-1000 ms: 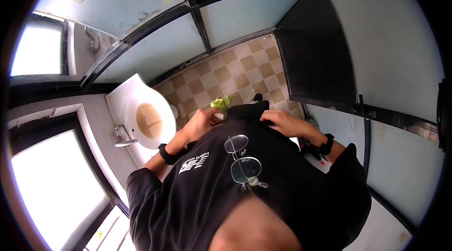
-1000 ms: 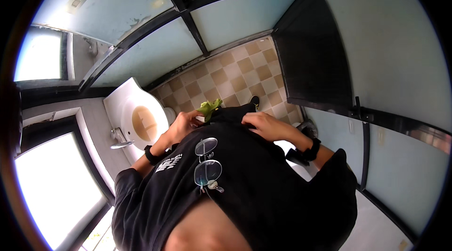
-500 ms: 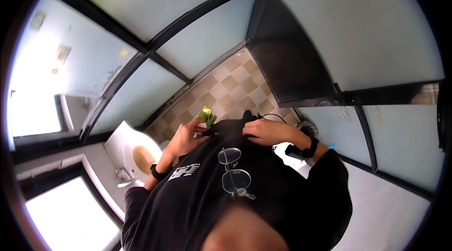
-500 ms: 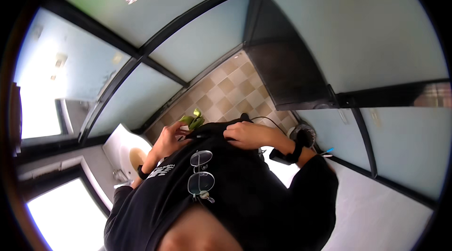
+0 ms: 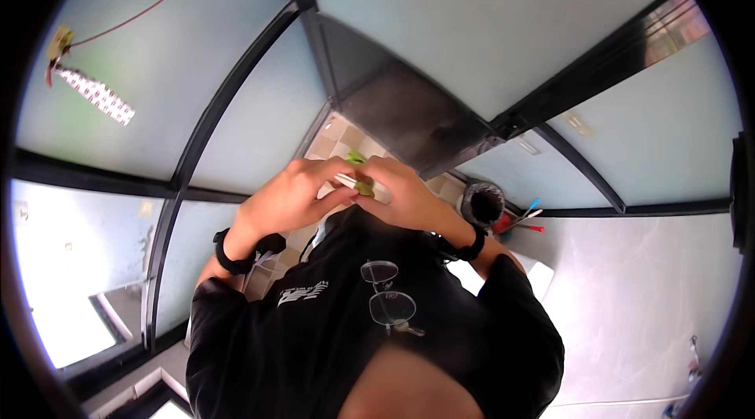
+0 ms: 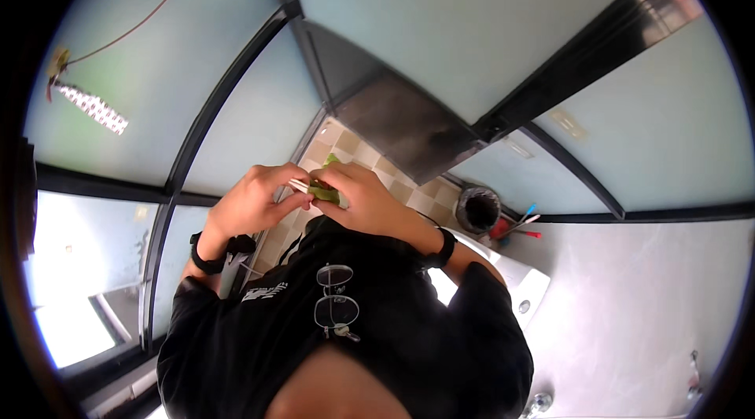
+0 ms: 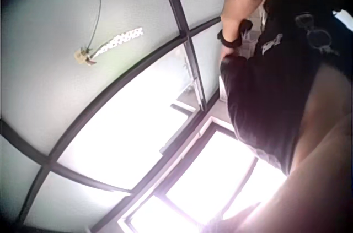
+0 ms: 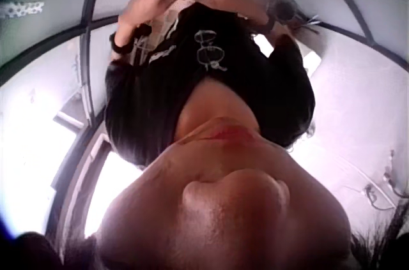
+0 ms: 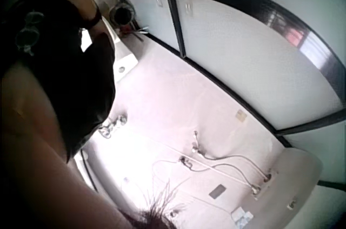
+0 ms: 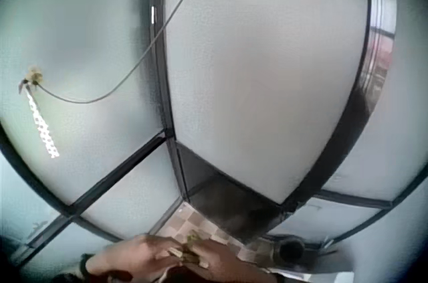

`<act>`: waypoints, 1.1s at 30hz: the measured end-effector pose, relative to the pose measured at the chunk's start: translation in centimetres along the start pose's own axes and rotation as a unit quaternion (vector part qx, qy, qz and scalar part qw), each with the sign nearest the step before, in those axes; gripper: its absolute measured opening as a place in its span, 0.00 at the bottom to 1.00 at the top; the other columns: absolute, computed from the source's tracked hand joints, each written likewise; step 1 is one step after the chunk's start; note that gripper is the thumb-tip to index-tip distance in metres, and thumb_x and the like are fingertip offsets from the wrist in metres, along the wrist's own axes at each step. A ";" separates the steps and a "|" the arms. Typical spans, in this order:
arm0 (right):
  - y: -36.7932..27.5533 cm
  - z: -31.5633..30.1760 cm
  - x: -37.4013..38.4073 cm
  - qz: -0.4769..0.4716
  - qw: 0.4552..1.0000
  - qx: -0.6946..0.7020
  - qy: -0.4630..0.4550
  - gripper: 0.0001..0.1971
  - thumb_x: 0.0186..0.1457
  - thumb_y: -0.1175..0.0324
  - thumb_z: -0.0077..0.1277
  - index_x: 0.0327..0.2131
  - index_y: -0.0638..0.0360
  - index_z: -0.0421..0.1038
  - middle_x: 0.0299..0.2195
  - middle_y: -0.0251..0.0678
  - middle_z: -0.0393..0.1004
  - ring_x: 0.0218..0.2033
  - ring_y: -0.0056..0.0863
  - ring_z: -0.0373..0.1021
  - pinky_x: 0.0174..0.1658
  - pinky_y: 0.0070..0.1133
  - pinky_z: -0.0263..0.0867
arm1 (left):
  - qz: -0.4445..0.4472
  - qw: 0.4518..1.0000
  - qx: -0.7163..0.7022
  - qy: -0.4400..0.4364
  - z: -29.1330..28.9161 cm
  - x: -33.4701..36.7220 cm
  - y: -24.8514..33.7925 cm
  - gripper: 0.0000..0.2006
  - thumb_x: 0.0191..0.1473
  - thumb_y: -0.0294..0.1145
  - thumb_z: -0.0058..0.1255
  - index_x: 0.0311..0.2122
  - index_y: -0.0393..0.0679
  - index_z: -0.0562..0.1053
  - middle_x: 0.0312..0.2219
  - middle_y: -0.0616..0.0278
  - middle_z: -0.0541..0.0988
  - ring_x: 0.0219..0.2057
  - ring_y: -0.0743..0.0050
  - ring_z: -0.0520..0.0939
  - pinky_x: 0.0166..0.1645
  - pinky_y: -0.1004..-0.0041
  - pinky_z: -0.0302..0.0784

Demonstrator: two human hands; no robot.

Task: The person wipes frosted glass partition panels and a black frame with a cloth.

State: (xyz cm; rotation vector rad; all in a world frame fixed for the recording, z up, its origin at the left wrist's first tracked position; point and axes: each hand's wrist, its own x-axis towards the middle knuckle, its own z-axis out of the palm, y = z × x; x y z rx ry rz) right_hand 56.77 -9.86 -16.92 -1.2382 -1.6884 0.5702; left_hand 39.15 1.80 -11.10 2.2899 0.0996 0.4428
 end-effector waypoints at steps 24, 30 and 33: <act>2.5 -3.6 -3.1 0.263 0.964 -0.016 0.034 0.16 0.52 0.64 0.59 0.42 0.62 0.73 0.32 0.39 0.75 0.34 0.28 0.71 0.39 0.24 0.66 | -0.037 0.993 -0.068 0.093 -5.5 8.1 -9.1 0.07 0.60 0.24 0.45 0.41 0.40 0.62 0.15 0.58 0.76 0.18 0.64 0.82 0.22 0.69 0.75; 1.0 -1.4 -6.8 0.357 0.926 -0.055 0.110 0.11 0.52 0.67 0.59 0.37 0.63 0.75 0.29 0.37 0.73 0.30 0.24 0.70 0.35 0.23 0.66 | 0.048 0.982 -0.149 0.104 -3.5 7.8 -10.2 0.07 0.63 0.23 0.40 0.41 0.34 0.57 0.22 0.52 0.79 0.24 0.72 0.82 0.29 0.77 0.78; 1.6 -1.4 -8.6 0.315 0.929 -0.118 0.152 0.11 0.51 0.67 0.60 0.35 0.64 0.74 0.25 0.36 0.72 0.29 0.22 0.69 0.33 0.21 0.66 | 0.077 0.979 -0.154 0.106 -2.9 8.4 -9.7 0.06 0.62 0.22 0.40 0.41 0.33 0.58 0.25 0.50 0.80 0.27 0.68 0.83 0.33 0.74 0.78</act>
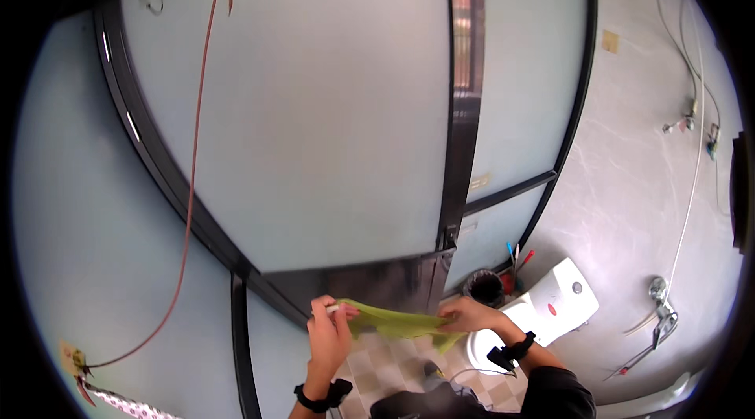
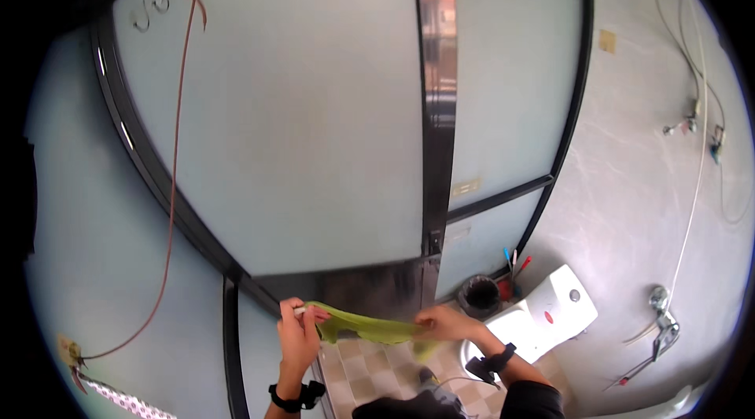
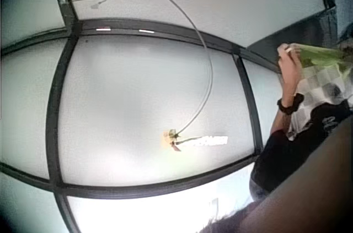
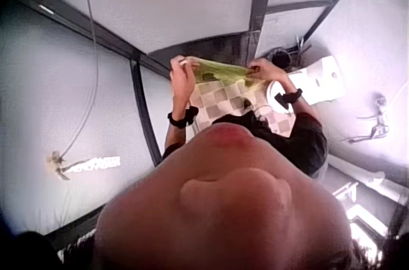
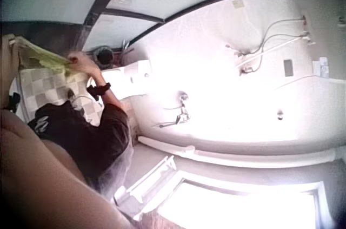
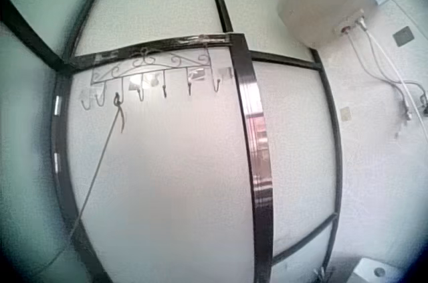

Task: The person wipes frosted glass partition panels and a black frame with a cloth.

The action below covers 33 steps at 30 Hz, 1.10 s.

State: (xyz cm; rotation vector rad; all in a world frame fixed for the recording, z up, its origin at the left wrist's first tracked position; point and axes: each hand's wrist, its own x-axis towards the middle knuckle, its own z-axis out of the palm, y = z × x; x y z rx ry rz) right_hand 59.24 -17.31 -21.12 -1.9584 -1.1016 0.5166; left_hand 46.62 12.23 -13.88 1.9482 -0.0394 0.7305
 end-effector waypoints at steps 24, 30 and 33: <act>-12.0 -21.8 9.3 -0.234 0.687 -0.175 0.666 0.10 0.53 0.76 0.52 0.40 0.61 0.67 0.24 0.44 0.77 0.23 0.39 0.75 0.29 0.26 0.70 | 0.315 0.915 0.238 0.080 3.9 23.4 11.3 0.30 0.53 0.23 0.44 0.60 0.31 0.51 0.43 0.35 0.74 0.40 0.34 0.75 0.47 0.50 0.70; -13.7 -27.0 13.3 -0.208 0.594 -0.352 0.693 0.21 0.51 0.74 0.53 0.50 0.62 0.65 0.44 0.46 0.71 0.50 0.46 0.65 0.52 0.34 0.64 | 0.368 0.855 0.359 0.064 7.5 30.8 11.3 0.35 0.54 0.26 0.46 0.63 0.29 0.46 0.48 0.34 0.71 0.47 0.37 0.72 0.52 0.51 0.66; -13.6 -28.4 16.6 -0.174 0.631 -0.352 0.669 0.30 0.52 0.69 0.53 0.58 0.63 0.57 0.49 0.47 0.66 0.55 0.47 0.60 0.56 0.34 0.61 | 0.389 0.824 0.409 0.057 7.9 34.0 10.2 0.36 0.56 0.31 0.45 0.64 0.29 0.44 0.48 0.33 0.71 0.48 0.38 0.72 0.55 0.53 0.65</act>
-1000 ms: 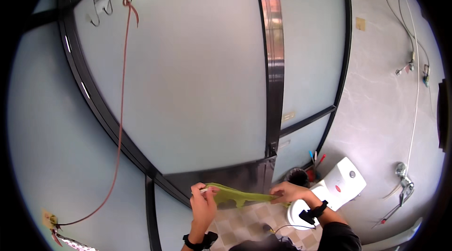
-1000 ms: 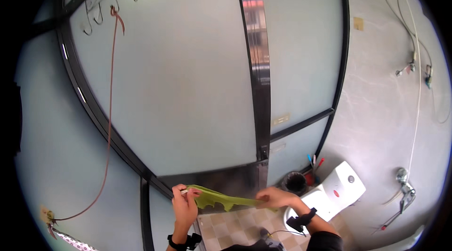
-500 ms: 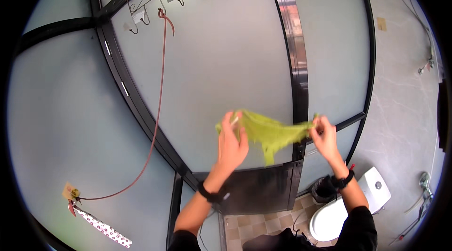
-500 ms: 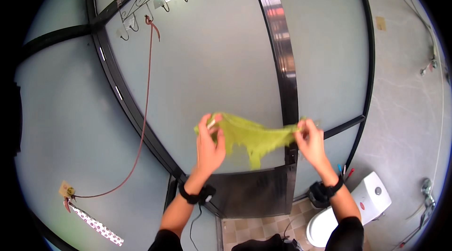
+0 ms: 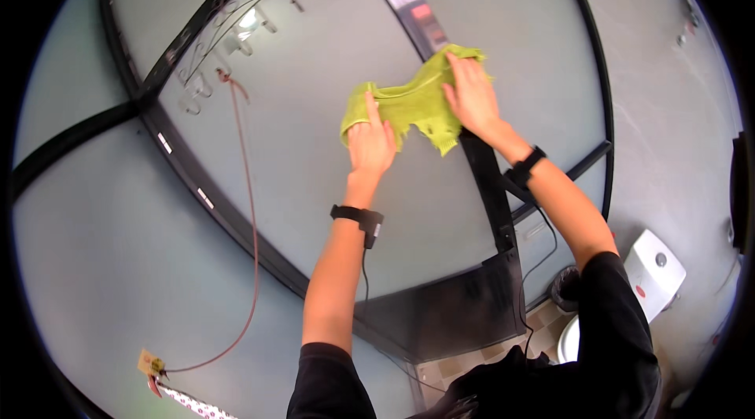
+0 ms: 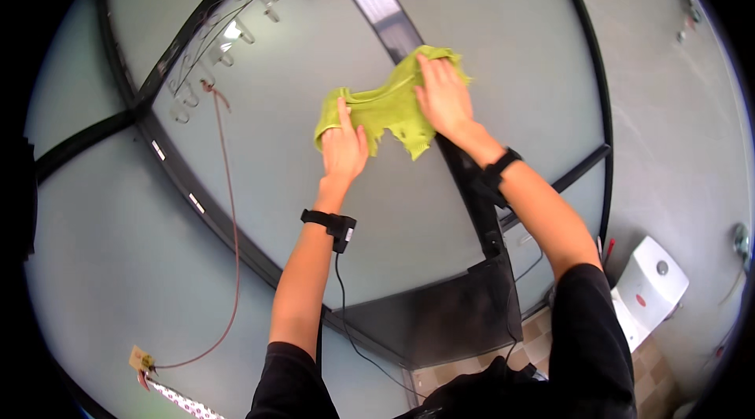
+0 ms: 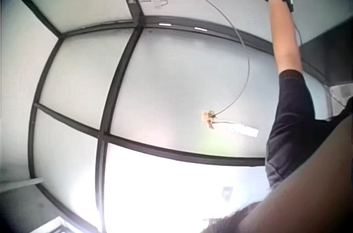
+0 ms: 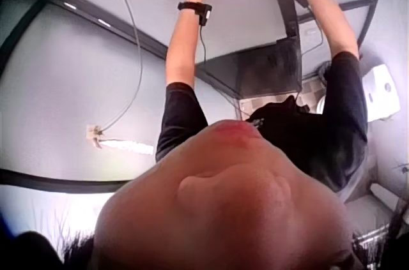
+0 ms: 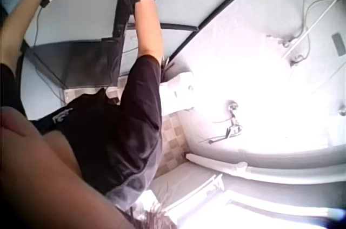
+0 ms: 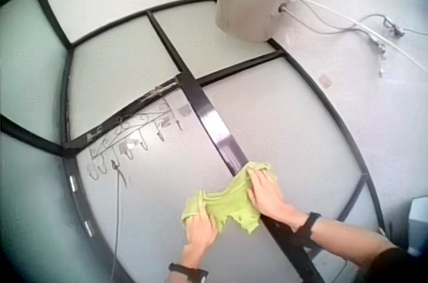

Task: The person wipes frosted glass partition panels and a black frame with a cloth.

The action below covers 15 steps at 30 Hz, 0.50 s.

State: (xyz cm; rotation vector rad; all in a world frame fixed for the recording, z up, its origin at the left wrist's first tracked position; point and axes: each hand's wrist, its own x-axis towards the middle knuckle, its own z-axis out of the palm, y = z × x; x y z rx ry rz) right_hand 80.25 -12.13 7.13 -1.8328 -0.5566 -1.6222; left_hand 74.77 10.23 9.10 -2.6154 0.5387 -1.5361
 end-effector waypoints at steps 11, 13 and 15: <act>1.2 7.8 1.4 -0.019 0.996 -0.086 0.029 0.30 0.58 0.62 0.45 0.62 0.62 0.53 0.51 0.45 0.64 0.57 0.49 0.57 0.61 0.37 0.54 | -0.006 0.992 0.107 -0.063 2.0 1.1 -2.2 0.41 0.55 0.36 0.46 0.67 0.34 0.38 0.48 0.37 0.72 0.50 0.39 0.72 0.57 0.54 0.64; 1.5 9.2 1.3 -0.027 0.994 -0.106 0.032 0.29 0.58 0.63 0.45 0.62 0.62 0.53 0.51 0.45 0.64 0.57 0.49 0.57 0.61 0.37 0.54 | 0.008 0.989 0.133 -0.067 1.9 1.1 -2.8 0.41 0.55 0.35 0.46 0.67 0.35 0.39 0.49 0.37 0.72 0.52 0.40 0.71 0.58 0.55 0.64; 1.7 10.7 1.0 -0.037 0.991 -0.119 0.043 0.28 0.58 0.65 0.43 0.62 0.62 0.54 0.50 0.44 0.64 0.57 0.50 0.57 0.62 0.39 0.52 | -0.022 0.977 0.151 -0.148 1.8 1.0 -3.4 0.41 0.54 0.33 0.47 0.67 0.36 0.39 0.47 0.37 0.73 0.51 0.42 0.73 0.56 0.56 0.67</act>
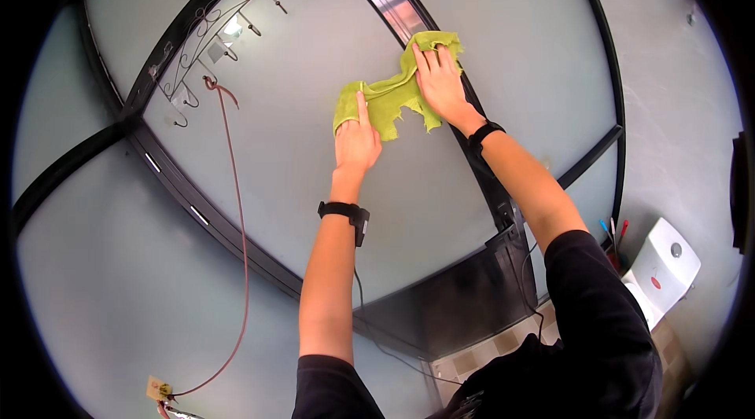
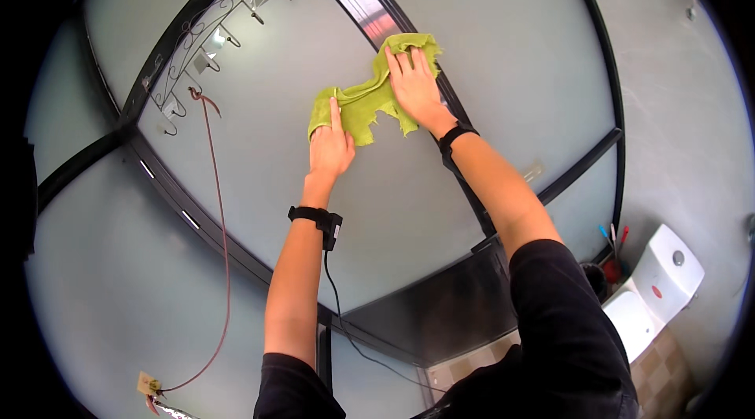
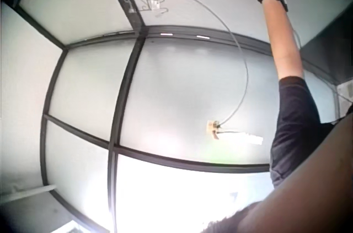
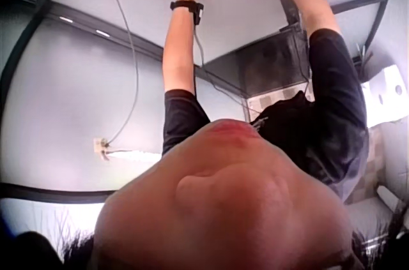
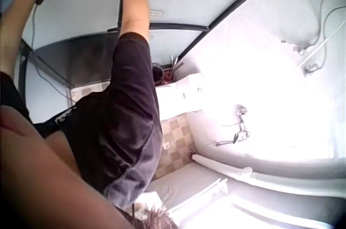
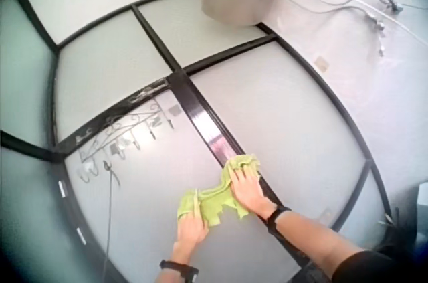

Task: The person wipes frosted glass partition panels and a black frame with a cloth.

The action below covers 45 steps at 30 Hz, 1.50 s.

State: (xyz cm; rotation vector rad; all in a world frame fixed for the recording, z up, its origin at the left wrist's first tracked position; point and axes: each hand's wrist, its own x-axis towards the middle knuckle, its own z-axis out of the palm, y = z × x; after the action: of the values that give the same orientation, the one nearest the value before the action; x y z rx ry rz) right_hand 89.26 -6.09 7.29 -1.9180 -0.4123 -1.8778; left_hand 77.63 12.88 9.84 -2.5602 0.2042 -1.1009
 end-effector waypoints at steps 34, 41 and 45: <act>0.4 4.0 7.2 -0.091 0.993 0.020 0.076 0.30 0.57 0.59 0.42 0.63 0.58 0.55 0.48 0.46 0.69 0.55 0.41 0.61 0.64 0.35 0.50 | -0.069 0.982 0.051 0.168 -0.1 10.5 1.3 0.39 0.58 0.48 0.37 0.65 0.29 0.44 0.36 0.38 0.79 0.38 0.41 0.79 0.46 0.48 0.69; 1.3 2.2 -0.1 -0.105 0.992 0.071 -0.020 0.31 0.54 0.63 0.46 0.62 0.58 0.57 0.47 0.45 0.68 0.54 0.40 0.61 0.63 0.34 0.51 | 0.069 0.972 0.043 0.222 4.9 5.5 3.5 0.42 0.52 0.45 0.45 0.66 0.31 0.45 0.53 0.33 0.68 0.56 0.38 0.68 0.60 0.51 0.59; 2.1 2.6 2.6 -0.131 0.984 0.116 0.025 0.32 0.54 0.64 0.46 0.63 0.56 0.54 0.48 0.48 0.67 0.53 0.42 0.62 0.62 0.36 0.52 | 0.050 0.976 0.035 0.211 3.2 7.8 2.7 0.42 0.52 0.46 0.45 0.67 0.35 0.44 0.55 0.35 0.65 0.59 0.40 0.64 0.63 0.52 0.55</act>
State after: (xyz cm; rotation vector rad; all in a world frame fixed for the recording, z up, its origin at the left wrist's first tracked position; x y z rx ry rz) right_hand 92.66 -6.82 9.64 -1.7267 -0.8640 -1.9327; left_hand 85.34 9.17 12.07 -2.2009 0.3857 -1.5691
